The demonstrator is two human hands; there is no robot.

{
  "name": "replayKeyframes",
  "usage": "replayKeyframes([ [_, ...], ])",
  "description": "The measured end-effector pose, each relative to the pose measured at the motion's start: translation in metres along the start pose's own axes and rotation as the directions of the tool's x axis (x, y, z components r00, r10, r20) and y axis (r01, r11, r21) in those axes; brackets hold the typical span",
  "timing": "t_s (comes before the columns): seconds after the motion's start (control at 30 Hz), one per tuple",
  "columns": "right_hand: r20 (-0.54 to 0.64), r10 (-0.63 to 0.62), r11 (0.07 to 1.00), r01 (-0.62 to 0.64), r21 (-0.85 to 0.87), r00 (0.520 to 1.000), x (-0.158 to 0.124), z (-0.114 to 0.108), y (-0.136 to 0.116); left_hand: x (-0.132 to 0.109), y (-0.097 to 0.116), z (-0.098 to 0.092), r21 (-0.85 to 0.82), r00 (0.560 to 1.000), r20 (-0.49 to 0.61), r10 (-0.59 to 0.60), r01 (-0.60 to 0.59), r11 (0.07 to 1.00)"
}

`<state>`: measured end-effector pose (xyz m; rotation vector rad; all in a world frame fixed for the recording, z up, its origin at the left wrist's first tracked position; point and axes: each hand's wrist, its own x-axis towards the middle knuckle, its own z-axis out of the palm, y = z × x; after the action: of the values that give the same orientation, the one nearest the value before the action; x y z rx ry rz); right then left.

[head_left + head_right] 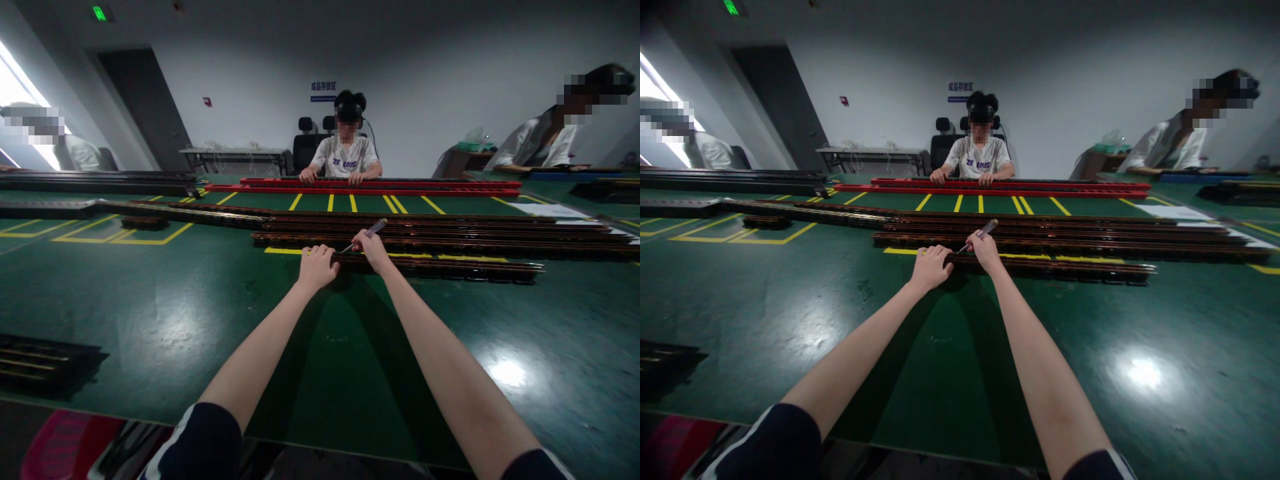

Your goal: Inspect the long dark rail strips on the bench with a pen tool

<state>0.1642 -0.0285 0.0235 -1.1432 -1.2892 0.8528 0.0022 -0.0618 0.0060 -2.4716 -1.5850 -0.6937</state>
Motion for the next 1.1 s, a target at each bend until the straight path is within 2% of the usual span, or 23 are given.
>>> replayKeyframes([
  [0.13,-0.020,0.000,1.000,0.000,0.001,1.000,-0.0001,0.0010,0.0007,-0.0011,0.0000,-0.0004,0.013,1.000,0.018,0.010,-0.010,1.000],
  [0.43,-0.075,0.008,0.999,-0.005,0.047,0.997,-0.0015,-0.0041,0.0003,-0.0016,0.0000,0.0007,0.029,1.000,-0.012,0.025,-0.025,0.999],
  [0.8,-0.048,0.012,0.996,-0.008,0.087,0.999,-0.0027,-0.0065,0.0009,-0.0023,-0.0004,0.0006,0.037,0.999,-0.022,0.028,-0.028,0.999],
  [1.1,-0.072,-0.019,0.992,0.010,-0.125,0.997,-0.0023,-0.0026,0.0004,-0.0021,0.0000,0.0048,0.117,0.996,-0.083,0.040,-0.030,0.993],
])
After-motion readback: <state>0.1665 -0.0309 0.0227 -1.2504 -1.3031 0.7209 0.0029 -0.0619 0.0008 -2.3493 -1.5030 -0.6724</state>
